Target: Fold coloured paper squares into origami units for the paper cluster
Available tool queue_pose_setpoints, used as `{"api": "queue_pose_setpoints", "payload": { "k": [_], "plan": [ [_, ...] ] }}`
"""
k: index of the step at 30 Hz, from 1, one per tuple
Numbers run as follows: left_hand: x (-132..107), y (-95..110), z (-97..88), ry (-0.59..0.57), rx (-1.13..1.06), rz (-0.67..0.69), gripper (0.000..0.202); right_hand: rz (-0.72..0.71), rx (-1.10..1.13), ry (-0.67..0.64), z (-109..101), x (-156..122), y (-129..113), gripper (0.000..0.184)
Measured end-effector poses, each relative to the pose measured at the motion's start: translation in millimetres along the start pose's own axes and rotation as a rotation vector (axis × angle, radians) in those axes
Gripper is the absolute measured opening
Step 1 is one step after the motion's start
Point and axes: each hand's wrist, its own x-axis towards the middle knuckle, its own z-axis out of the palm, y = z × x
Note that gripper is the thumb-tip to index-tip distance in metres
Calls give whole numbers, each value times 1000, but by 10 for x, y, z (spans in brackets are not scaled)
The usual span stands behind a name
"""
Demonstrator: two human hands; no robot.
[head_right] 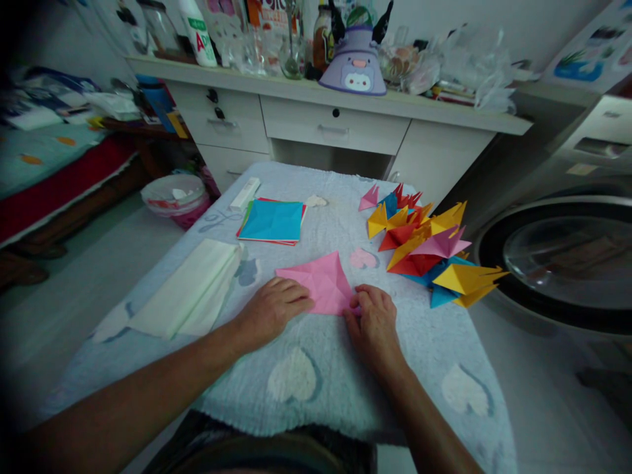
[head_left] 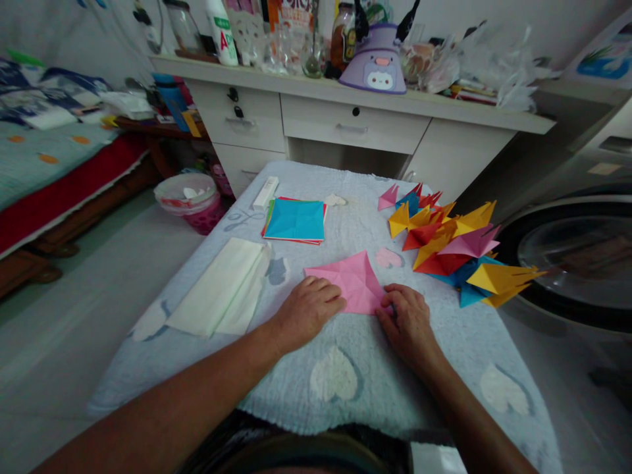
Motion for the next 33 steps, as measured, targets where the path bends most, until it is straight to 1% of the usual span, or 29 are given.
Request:
{"api": "queue_pose_setpoints", "payload": {
  "k": [5, 7, 9, 11, 14, 17, 20, 28, 33],
  "plan": [
    [-56, 156, -58, -96, 104, -23, 23, -26, -28, 23, -15, -15, 26, 5],
    [-85, 230, -80, -113, 114, -50, 39, -44, -83, 67, -42, -28, 2, 7],
    [-110, 280, -91, -126, 122, -72, 50, -86, -154, 103, -79, -41, -53, 10],
    [-125, 300, -91, -139, 124, -82, 51, -174, -181, 77, -110, -56, -125, 18],
    [-127, 296, -82, -151, 125, -80, 51, -339, -111, -28, -117, -89, -220, 23],
    [-119, 289, -76, -146, 132, -81, 50, -431, -49, -85, -77, -139, -276, 31],
    [-118, 288, -71, -135, 131, -73, 50, -444, -47, -96, -32, -182, -311, 36],
    [-189, 260, 14, -68, 117, -57, 54, -405, -113, -109, -4, -206, -371, 35],
    [-202, 255, 11, -51, 87, -52, 52, -402, -125, -138, -27, -205, -385, 36]
  ]
}}
